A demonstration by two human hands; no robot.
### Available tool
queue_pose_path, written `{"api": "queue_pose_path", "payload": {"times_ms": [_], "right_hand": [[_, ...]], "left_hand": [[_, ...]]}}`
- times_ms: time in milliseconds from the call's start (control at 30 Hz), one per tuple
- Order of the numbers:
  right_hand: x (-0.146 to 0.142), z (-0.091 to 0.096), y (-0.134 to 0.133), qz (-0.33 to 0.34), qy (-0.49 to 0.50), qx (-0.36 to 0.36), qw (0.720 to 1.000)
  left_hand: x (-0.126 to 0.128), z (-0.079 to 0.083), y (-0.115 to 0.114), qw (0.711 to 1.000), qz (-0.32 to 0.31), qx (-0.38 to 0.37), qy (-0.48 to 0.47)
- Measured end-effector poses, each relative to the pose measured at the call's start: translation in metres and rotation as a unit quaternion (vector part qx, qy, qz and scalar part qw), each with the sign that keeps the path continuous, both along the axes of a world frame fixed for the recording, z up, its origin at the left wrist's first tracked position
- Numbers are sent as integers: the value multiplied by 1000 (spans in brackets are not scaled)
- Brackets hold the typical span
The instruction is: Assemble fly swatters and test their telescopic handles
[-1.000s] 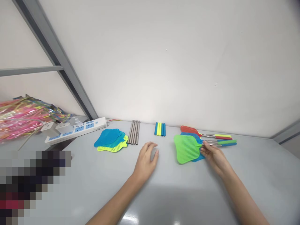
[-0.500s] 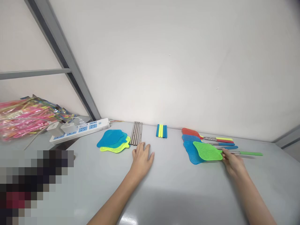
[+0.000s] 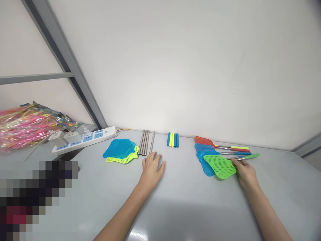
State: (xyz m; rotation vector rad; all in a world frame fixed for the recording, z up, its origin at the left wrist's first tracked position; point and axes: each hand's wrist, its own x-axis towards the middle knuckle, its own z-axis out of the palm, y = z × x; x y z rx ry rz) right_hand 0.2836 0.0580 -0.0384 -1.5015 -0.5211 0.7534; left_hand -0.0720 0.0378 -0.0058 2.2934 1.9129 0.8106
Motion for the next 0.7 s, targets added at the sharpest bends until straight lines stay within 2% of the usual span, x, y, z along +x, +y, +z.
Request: {"api": "queue_pose_path", "payload": {"times_ms": [167,300,533,700], "right_hand": [[-8,9,-3,27,-25,-41,998],[-15,18,-6,54,27,-11,998],[-15,19,-6,-25,25,-4,999],[-14,18,-3,-56,70,6,996]], "left_hand": [[0,2,-1,1000,3,16,-11],[-1,-2,1,1000,9,-12,0],[0,-2,0,999,4,-49,17],[1,-1,-1,999,0,-50,20]]}}
